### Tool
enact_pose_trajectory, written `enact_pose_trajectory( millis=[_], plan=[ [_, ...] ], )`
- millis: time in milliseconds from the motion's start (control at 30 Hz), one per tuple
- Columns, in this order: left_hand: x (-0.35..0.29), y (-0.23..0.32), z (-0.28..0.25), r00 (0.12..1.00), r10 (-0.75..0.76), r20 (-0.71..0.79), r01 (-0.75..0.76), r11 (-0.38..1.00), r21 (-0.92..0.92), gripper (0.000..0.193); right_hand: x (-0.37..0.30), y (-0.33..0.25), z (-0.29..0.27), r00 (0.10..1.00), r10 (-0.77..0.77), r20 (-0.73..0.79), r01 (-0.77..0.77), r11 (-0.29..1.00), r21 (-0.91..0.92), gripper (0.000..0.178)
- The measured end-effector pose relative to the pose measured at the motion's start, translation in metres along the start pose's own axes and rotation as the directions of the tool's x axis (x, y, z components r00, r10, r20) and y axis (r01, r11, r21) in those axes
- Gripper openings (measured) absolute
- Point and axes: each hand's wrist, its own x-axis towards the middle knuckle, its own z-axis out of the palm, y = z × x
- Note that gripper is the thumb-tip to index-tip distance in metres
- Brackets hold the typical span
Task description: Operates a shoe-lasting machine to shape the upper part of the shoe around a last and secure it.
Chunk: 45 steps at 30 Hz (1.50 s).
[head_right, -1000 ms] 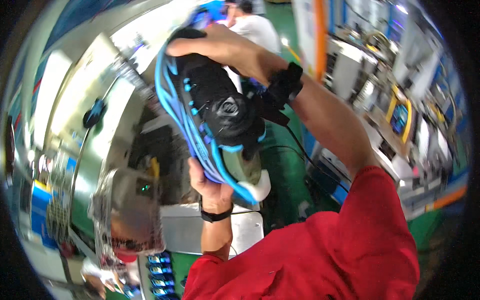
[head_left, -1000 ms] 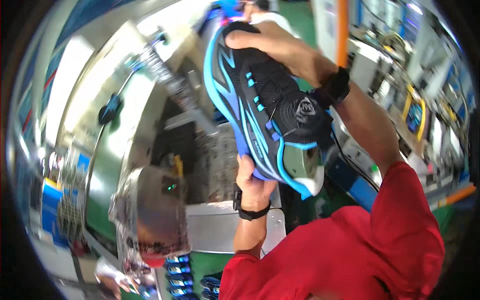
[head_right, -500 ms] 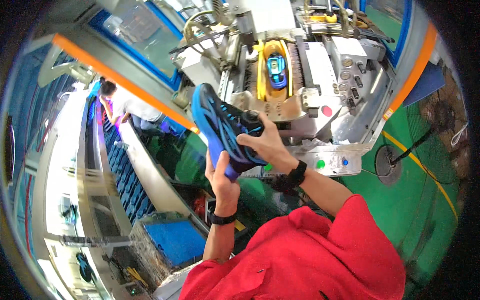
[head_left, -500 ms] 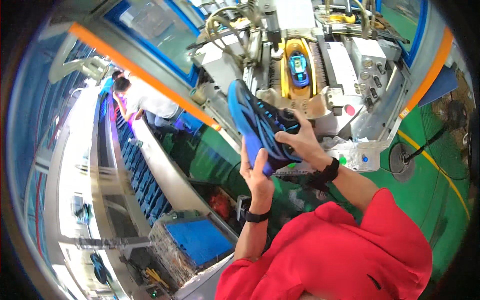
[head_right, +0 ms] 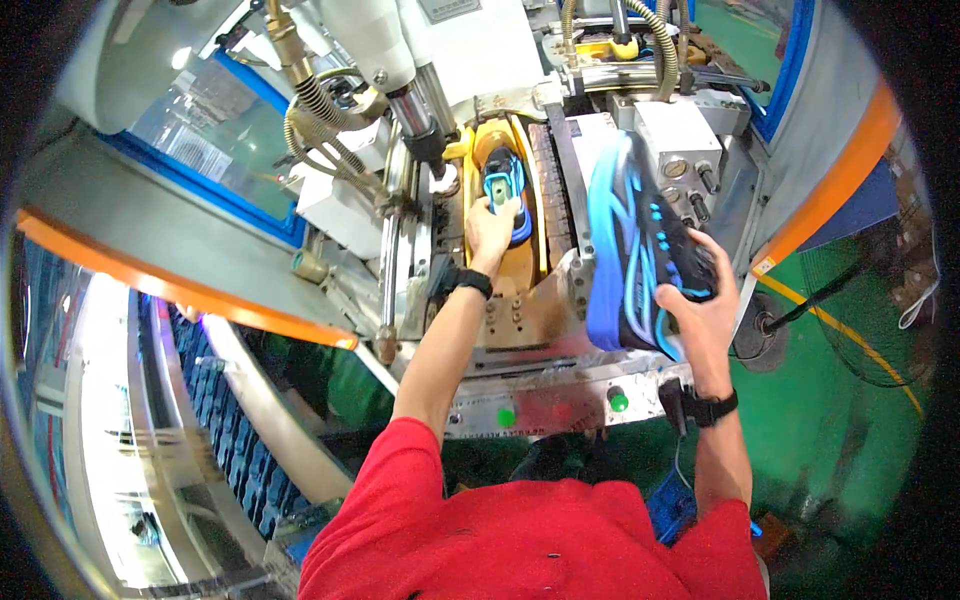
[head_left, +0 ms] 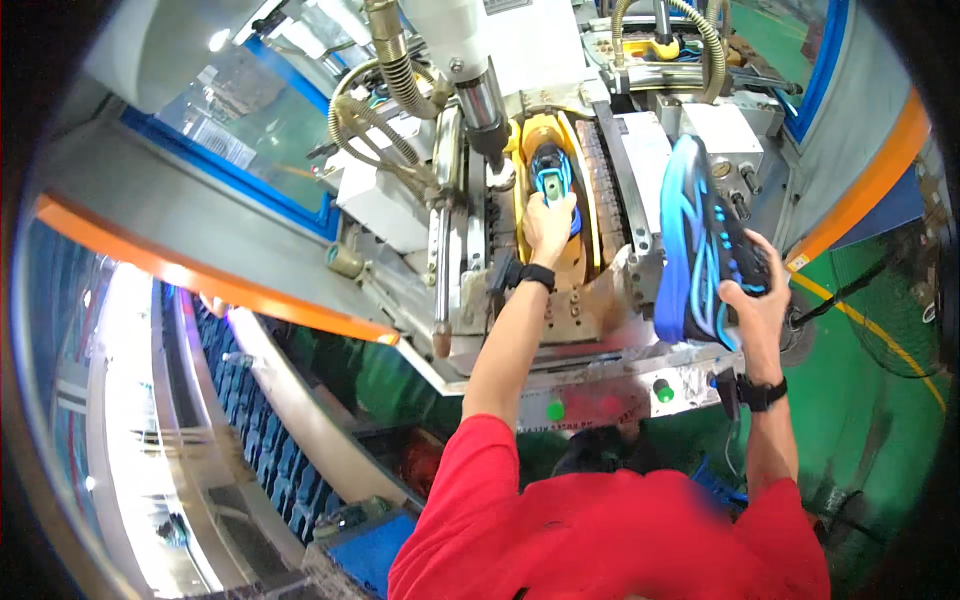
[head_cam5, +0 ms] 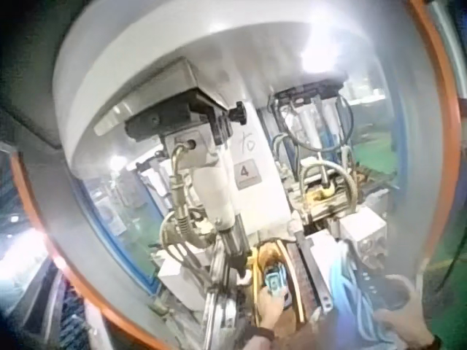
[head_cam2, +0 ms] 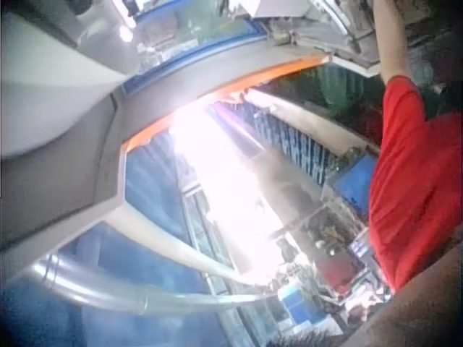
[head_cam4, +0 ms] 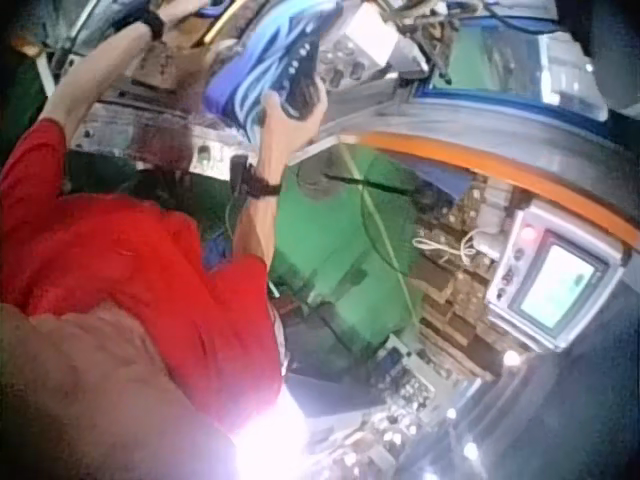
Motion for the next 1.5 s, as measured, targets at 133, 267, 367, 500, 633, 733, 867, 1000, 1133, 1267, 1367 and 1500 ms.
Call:
enact_pose_trajectory(
  millis=[133,267,367,500,633,733,867,1000,1133,1267,1367,1500],
  plan=[
    [0.032,-0.009,0.032,1.0,0.009,-0.022,-0.008,0.997,0.083,0.034,0.016,0.0,-0.002,0.986,0.049,-0.161,-0.076,0.983,-0.168,0.053],
    [0.041,-0.024,0.005,0.999,-0.033,0.008,0.034,0.997,-0.066,0.021,0.08,0.001,0.02,0.992,-0.081,-0.098,0.044,0.942,-0.333,0.048],
    [0.027,-0.029,-0.038,0.843,-0.409,0.349,0.529,0.517,-0.673,0.016,0.147,-0.001,0.061,0.994,-0.051,0.094,0.087,0.903,-0.421,0.053],
    [-0.056,-0.024,-0.12,0.801,-0.367,0.473,0.574,0.243,-0.782,0.011,0.2,0.005,0.157,0.967,-0.043,0.251,0.238,0.5,-0.833,0.06],
    [-0.143,-0.025,-0.233,0.762,-0.458,0.457,0.635,0.393,-0.665,0.019,0.198,0.032,0.24,0.855,0.251,0.454,0.244,0.578,-0.779,0.058],
    [-0.194,-0.028,-0.298,0.761,-0.564,0.321,0.615,0.468,-0.634,0.023,0.177,0.078,0.301,0.884,0.153,0.442,0.312,0.511,-0.801,0.044],
    [-0.273,-0.043,-0.345,0.809,-0.579,-0.098,0.417,0.684,-0.598,0.029,0.151,0.142,0.339,0.943,0.04,0.33,0.271,0.484,-0.832,0.046],
    [-0.343,-0.066,-0.369,0.975,0.081,-0.208,0.044,0.843,0.536,0.043,0.126,0.135,0.322,0.954,-0.002,0.3,0.276,0.392,-0.878,0.067],
    [-0.385,-0.063,-0.354,0.857,-0.361,-0.369,0.342,0.932,-0.119,0.047,0.021,0.083,0.26,0.821,-0.243,0.517,0.495,0.754,-0.432,0.022],
    [-0.392,-0.046,-0.337,0.867,-0.327,-0.376,0.308,0.945,-0.111,0.046,-0.136,0.104,0.217,0.591,-0.468,0.657,0.621,0.784,0.001,0.007],
    [-0.393,-0.035,-0.325,0.85,-0.423,-0.315,0.341,0.896,-0.285,0.047,-0.199,0.168,0.207,0.422,-0.259,0.869,0.653,0.752,-0.093,0.013],
    [-0.407,-0.023,-0.322,0.987,-0.032,-0.155,0.048,0.994,0.099,0.049,-0.23,0.235,0.202,0.27,-0.19,0.944,0.613,0.79,-0.016,0.031]
  ],
)
